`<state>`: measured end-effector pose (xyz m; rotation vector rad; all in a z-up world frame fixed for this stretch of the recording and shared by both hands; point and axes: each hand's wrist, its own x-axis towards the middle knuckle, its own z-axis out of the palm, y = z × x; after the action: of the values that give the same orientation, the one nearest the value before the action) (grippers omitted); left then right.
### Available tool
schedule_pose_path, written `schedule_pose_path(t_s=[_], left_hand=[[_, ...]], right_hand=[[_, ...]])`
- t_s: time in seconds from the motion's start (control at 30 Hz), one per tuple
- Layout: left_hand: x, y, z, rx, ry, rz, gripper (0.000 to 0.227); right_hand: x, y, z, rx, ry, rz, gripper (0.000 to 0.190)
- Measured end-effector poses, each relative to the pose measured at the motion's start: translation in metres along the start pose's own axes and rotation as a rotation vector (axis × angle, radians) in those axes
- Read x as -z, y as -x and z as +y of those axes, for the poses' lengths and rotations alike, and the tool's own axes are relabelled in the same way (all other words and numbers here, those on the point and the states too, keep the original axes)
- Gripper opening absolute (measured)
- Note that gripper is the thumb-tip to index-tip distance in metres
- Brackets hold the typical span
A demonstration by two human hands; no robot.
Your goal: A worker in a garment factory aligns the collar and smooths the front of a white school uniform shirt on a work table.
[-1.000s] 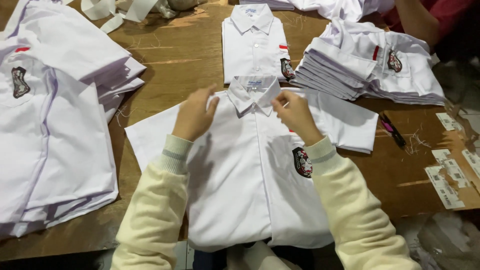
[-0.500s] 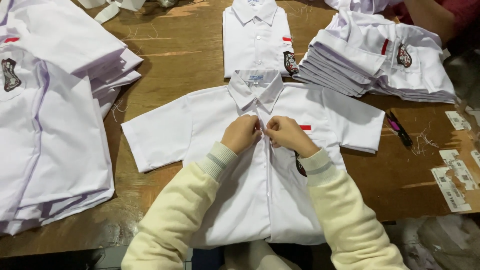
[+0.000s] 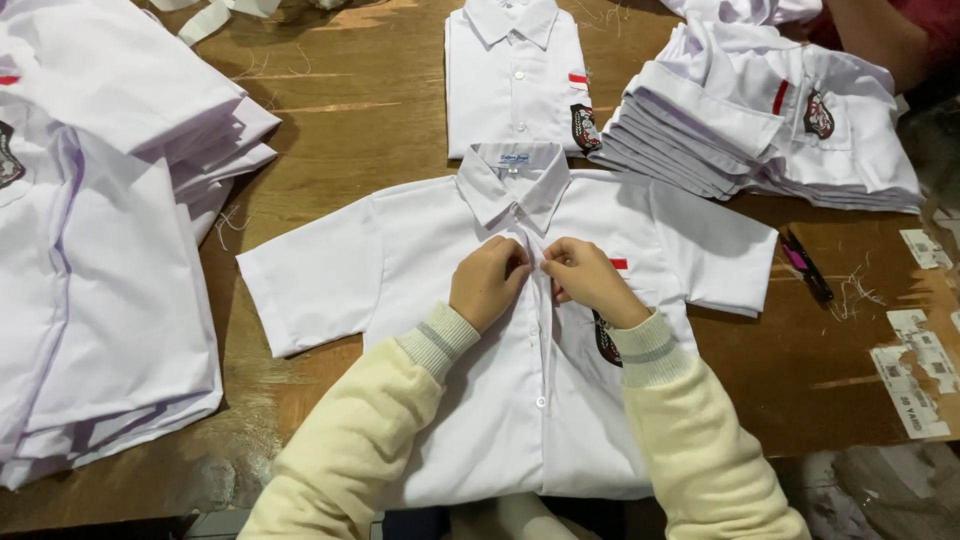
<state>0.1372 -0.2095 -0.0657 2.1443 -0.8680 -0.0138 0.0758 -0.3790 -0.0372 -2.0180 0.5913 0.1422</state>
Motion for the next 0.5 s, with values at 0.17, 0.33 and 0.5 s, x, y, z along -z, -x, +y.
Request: schedule_pose_path(t_s=[0.17, 0.33, 0.5], left_hand=[[-0.007, -0.004, -0.013, 0.014, 0.129, 0.041, 0.011], [0.000, -0.006, -0.013, 0.058, 0.193, 0.010, 0.010], [0.001, -0.007, -0.010, 0.093, 0.161, -0.024, 0.009]], right_hand=[[-0.004, -0.007, 0.009, 0.061, -0.084, 0.050, 0.020], [-0.008, -0.012, 0.017, 0.152, -0.077, 0.030, 0.019], [-0.008, -0.008, 0.016, 0.145, -0.164, -0.030, 0.021]])
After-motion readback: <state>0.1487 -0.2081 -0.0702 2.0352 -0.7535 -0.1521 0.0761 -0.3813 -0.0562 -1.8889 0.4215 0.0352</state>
